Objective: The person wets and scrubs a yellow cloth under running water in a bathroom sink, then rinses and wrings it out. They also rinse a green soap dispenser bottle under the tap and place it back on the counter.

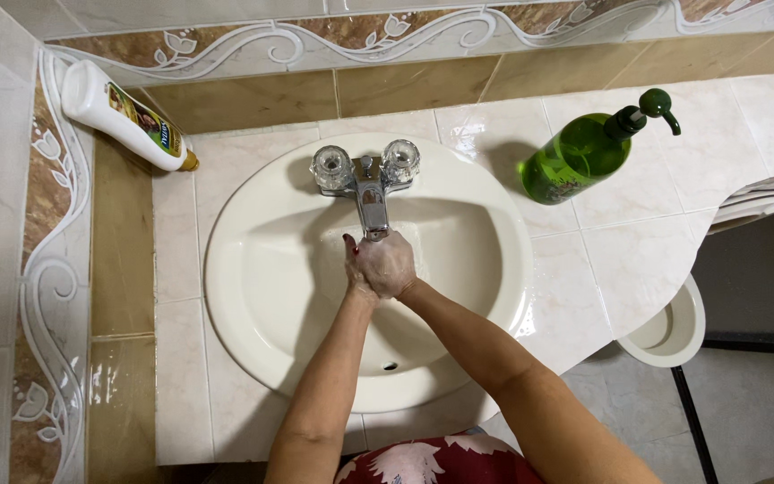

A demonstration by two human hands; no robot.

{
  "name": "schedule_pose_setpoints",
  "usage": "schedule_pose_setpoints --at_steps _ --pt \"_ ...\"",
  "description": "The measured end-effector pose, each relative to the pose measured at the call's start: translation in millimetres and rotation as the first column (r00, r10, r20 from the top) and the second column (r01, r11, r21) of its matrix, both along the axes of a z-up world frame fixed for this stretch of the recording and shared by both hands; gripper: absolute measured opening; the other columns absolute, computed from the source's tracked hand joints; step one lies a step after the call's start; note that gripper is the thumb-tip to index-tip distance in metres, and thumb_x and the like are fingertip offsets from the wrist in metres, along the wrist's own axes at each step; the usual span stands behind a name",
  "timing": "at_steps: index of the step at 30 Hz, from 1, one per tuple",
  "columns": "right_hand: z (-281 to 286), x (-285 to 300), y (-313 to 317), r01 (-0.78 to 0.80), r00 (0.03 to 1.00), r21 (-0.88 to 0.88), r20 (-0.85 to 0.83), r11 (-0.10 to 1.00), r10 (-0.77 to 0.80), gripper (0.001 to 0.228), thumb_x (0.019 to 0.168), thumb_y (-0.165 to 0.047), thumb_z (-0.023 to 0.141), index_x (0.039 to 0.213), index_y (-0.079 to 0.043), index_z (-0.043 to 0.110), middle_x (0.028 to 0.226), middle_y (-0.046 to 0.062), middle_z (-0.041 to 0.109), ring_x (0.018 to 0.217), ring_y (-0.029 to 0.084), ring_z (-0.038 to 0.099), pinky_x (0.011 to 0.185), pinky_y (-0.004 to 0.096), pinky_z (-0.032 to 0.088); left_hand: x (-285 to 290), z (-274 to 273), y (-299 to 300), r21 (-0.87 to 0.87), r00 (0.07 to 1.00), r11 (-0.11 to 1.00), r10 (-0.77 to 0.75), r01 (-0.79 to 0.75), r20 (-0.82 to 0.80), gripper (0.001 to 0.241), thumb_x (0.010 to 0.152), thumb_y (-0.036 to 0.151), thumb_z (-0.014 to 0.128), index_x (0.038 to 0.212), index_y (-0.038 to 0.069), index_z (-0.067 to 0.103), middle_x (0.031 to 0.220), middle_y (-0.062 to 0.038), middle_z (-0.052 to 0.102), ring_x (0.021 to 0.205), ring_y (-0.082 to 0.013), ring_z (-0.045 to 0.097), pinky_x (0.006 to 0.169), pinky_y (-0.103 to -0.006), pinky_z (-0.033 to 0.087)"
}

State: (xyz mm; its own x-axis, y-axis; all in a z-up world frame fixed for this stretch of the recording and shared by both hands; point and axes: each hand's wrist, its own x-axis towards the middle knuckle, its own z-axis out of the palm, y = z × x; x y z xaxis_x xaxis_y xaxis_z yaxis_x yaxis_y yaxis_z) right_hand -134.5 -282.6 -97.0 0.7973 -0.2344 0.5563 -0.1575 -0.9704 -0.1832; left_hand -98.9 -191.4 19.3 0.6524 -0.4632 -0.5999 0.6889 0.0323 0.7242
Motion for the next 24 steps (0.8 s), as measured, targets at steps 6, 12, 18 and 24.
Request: schedule_pose_setpoints --at_steps 6,12,18,24 --pt "56.5 11.8 16.8 0.563 0.819 0.732 -0.433 0.383 -0.376 0.039 0.081 -0.042 0.07 0.085 -0.003 0.068 0.081 0.022 0.072 0.087 0.044 0.073 0.082 0.057 0.057 -8.0 -24.5 -13.9 0.127 0.985 0.991 -0.052 0.031 0.167 0.037 0.102 0.043 0.055 0.109 0.011 0.07 0.104 -0.019 0.074 0.102 -0.0391 0.07 0.092 -0.0518 0.053" --pt "-9.5 5.5 -17.6 0.438 0.825 0.897 -0.424 -0.052 -0.374 0.032 0.091 -0.033 0.053 0.092 -0.013 0.077 0.092 0.018 0.075 0.099 0.039 0.073 0.089 0.051 0.055 -8.2 -39.0 -14.8 0.255 0.937 0.966 -0.127 0.042 0.325 0.035 0.103 0.04 0.053 0.109 0.01 0.069 0.104 -0.021 0.073 0.104 -0.0423 0.069 0.092 -0.0541 0.053" --pt "4.6 -12.7 -16.1 0.121 0.84 0.939 -0.27 -0.322 -0.47 0.038 0.103 -0.033 0.054 0.08 -0.008 0.071 0.06 0.01 0.061 0.052 0.022 0.063 0.05 0.03 0.052 -7.7 -65.0 -12.5 0.377 0.864 0.926 -0.21 0.025 0.457 0.033 0.104 0.037 0.052 0.109 0.009 0.069 0.104 -0.023 0.072 0.106 -0.0454 0.068 0.092 -0.0564 0.052" --pt "16.1 -43.8 -20.3 0.296 0.855 0.943 -0.331 -0.15 -0.399 0.036 0.103 -0.037 0.063 0.085 -0.008 0.073 0.061 0.01 0.061 0.048 0.017 0.057 0.039 0.026 0.049 -5.4 -147.8 -30.2 0.328 0.849 0.931 -0.038 -0.161 0.527 0.037 0.105 0.039 0.053 0.097 0.005 0.064 0.097 -0.025 0.067 0.098 -0.0434 0.066 0.085 -0.0533 0.05"
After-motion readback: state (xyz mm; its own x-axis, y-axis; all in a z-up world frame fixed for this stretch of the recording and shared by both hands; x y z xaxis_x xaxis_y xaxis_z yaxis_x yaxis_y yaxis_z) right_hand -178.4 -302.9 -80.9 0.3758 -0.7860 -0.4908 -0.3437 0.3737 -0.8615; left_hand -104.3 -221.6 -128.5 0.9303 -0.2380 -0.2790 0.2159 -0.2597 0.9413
